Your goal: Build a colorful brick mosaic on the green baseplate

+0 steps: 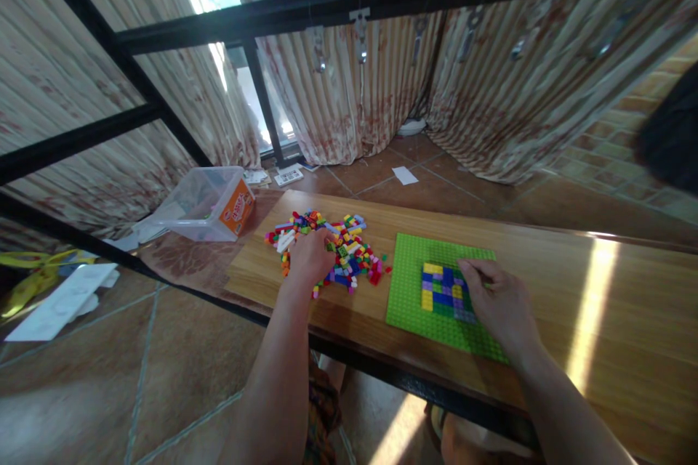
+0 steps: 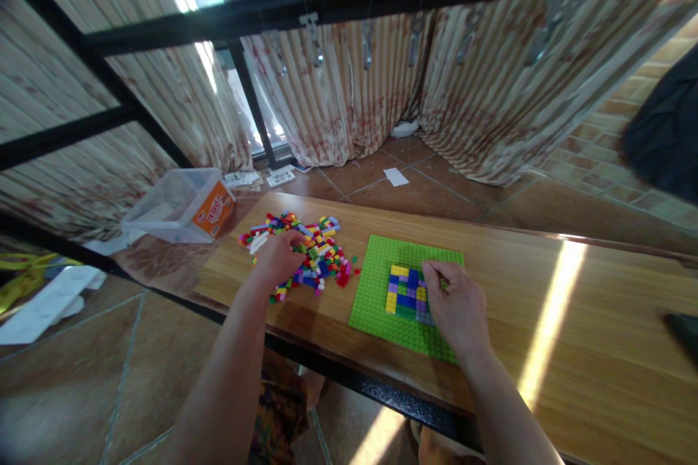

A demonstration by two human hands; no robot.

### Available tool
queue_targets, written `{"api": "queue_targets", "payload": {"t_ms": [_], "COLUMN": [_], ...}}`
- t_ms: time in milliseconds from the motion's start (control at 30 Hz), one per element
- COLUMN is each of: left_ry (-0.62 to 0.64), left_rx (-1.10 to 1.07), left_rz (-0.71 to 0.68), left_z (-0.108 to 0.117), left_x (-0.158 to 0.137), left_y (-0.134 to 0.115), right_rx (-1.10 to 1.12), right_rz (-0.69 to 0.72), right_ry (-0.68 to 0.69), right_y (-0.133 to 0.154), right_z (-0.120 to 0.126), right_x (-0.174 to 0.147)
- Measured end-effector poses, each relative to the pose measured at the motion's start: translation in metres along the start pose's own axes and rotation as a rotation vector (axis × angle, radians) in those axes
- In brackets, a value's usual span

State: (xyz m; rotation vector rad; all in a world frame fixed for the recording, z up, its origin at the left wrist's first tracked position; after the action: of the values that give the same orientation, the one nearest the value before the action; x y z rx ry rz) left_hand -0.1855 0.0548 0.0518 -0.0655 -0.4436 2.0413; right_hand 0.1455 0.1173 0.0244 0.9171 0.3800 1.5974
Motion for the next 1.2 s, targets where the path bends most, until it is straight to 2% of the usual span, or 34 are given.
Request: {"api": "queue_targets", "payload": {"t_ms": [133,200,267,333,467,533,633,733,833,1033,1200], "left_ry": [-0.033,-0.062,-0.098,-0.095,0.069,0.239,0.375,0.49,0.535,0.556,0.594], "left_rx": [0.032,-0.022,-0.173,-0.418,-0.949,-1.083,-1.221,-1.318,-1.353,-1.413,-1.422], "left_rz": [-0.03,-0.042,-0.05,-0.044,-0.04,-0.037,0.009,0.042,0.046,0.12,0.111], "left_z": [0.002,0.007,0.014,0.017,-0.002,-0.022,-0.047,-0.064,-0.07,-0.078,-0.078], "left_x": [0.002,0.003,0.004,0.003,-0.011,-0.025,-0.045,-0.06,-0.068,-0.071,-0.072], "left_y": [0.0,0.002,0.001,-0.004,-0.039,-0.065,-0.096,-0.115,-0.124,-0.128,-0.132], "right_rx": [-0.001,0.011,0.03,0.051,0.136,0.209,0.301,0.338,0.317,0.288,0.287], "right_rz": [0.013,0.006,-0.005,-0.008,0.026,0.063,0.128,0.184,0.223,0.248,0.228], "right_ry": [-0.024,-0.045,-0.078,-0.119,-0.156,-0.134,-0.023,0.126,0.193,0.242,0.236], "right_y": [0.005,0.007,0.008,0.01,0.017,0.023,0.034,0.045,0.051,0.049,0.046], "right_z": [0.002,0.004,0.008,0.012,0.014,0.013,0.008,0.001,-0.001,-0.004,-0.004], "right_x": [0.001,0.003,0.004,0.005,0.003,0.001,-0.004,-0.012,-0.016,-0.019,-0.018]}}
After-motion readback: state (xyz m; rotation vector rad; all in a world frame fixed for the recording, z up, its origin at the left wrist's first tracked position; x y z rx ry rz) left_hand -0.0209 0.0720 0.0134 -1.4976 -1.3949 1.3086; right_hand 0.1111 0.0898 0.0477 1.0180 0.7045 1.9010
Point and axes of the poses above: each hand's wrist, its own x-axis towards the middle knuckle, its own z-axis out of the back of the hand, y = z × x, the point moved 7 cm from there along x, towards the middle knuckle, and after that the axes turned 8 degrees about -y, right-handed, at the moved point
